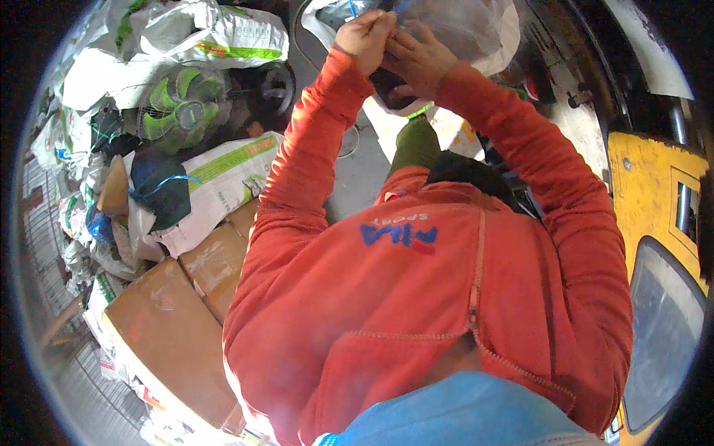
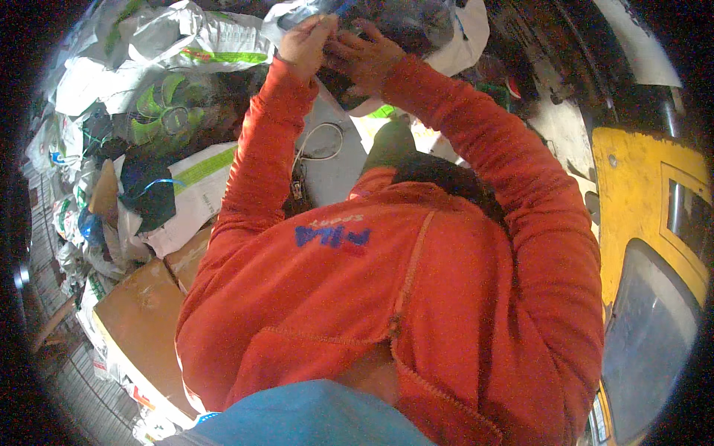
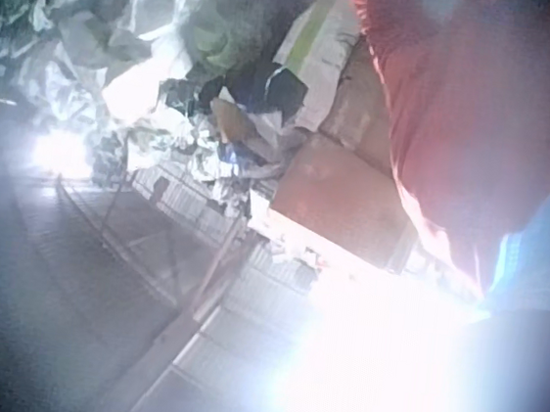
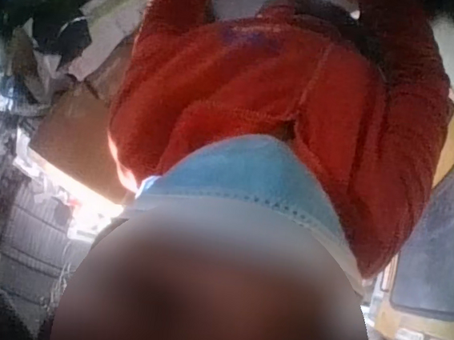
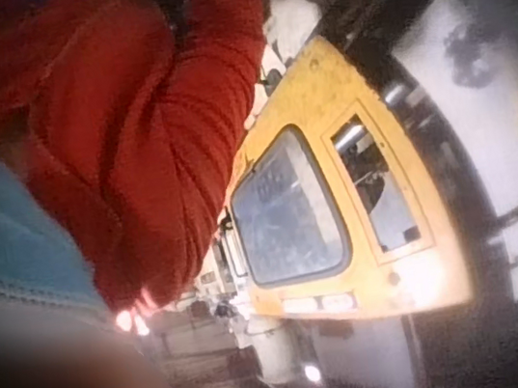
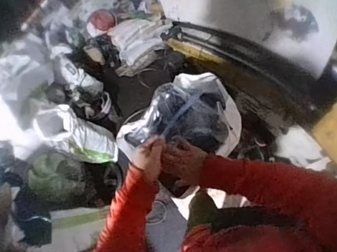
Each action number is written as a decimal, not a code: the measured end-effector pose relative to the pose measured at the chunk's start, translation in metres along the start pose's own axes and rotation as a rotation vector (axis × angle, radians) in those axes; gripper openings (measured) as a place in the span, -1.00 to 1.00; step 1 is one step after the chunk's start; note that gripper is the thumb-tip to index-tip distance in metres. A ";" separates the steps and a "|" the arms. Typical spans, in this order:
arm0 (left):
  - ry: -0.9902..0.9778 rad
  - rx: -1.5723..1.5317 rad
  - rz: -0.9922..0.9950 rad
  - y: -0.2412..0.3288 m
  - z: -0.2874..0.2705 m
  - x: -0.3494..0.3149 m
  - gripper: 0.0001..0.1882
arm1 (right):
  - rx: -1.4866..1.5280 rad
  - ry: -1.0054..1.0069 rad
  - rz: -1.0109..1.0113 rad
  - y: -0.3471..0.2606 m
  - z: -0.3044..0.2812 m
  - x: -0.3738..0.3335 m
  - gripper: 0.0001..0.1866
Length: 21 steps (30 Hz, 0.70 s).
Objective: The person gathers the top of a large white plastic bag filled with dark material and ties it shut using a blue plastic tie. They repeatedly pull and adjust the tie to secure the bag, then lift and place it aside.
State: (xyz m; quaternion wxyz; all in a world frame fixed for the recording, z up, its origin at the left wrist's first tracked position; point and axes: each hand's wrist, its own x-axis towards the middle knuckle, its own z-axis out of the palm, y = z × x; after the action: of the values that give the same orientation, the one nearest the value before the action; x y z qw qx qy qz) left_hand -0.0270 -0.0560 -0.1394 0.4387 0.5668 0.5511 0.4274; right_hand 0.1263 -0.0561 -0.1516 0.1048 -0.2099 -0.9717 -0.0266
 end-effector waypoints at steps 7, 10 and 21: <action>0.073 0.458 0.271 -0.029 0.020 -0.003 -0.72 | 0.253 0.071 0.108 -0.019 0.002 -0.061 -0.75; 0.062 0.619 0.348 -0.020 0.023 -0.002 -0.71 | 0.277 0.025 0.130 -0.031 0.030 -0.063 -0.80; -0.129 1.019 0.486 -0.024 0.014 -0.018 -0.83 | 0.517 0.248 0.327 -0.038 0.024 -0.037 -0.74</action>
State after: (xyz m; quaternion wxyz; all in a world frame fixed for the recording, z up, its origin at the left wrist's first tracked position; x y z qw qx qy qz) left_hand -0.0195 -0.0739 -0.1661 0.0316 0.8423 0.5136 0.1604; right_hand 0.1394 -0.1032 -0.1832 0.2751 -0.3247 -0.8796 0.2128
